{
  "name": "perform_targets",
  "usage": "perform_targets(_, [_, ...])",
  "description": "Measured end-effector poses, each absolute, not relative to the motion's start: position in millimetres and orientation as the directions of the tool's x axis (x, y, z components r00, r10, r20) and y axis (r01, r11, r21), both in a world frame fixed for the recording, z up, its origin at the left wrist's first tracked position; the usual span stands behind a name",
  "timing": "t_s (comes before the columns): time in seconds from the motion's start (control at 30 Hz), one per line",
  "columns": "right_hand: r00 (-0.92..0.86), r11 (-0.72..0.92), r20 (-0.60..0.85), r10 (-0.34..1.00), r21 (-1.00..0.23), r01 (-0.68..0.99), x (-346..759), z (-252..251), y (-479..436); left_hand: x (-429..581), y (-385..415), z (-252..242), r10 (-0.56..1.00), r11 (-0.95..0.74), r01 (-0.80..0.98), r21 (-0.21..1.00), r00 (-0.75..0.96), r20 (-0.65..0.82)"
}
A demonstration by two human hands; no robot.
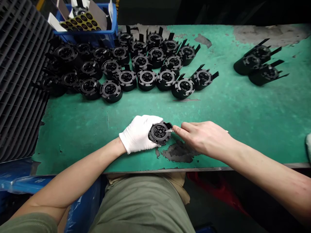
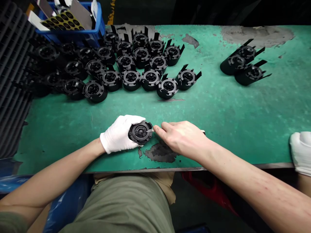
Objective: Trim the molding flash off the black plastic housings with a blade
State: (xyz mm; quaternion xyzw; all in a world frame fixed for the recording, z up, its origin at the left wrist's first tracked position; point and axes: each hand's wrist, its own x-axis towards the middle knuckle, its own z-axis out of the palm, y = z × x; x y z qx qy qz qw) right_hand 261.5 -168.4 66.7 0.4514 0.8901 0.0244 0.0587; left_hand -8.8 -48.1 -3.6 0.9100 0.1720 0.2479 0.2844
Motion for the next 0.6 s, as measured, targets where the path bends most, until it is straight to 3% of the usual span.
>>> perform_targets(0.27, [-0.558, 0.561, -0.065, 0.827, 0.041, 0.827, 259, 64, -177, -8, -49, -4, 0.461, -0.776, 0.18, 0.604, 0.816, 0.349])
perform_targets(0.6, [-0.433, 0.434, -0.034, 0.901, 0.074, 0.898, 254, 60, -185, -8, -48, 1, 0.487, -0.72, 0.239, 0.651, 0.842, 0.23])
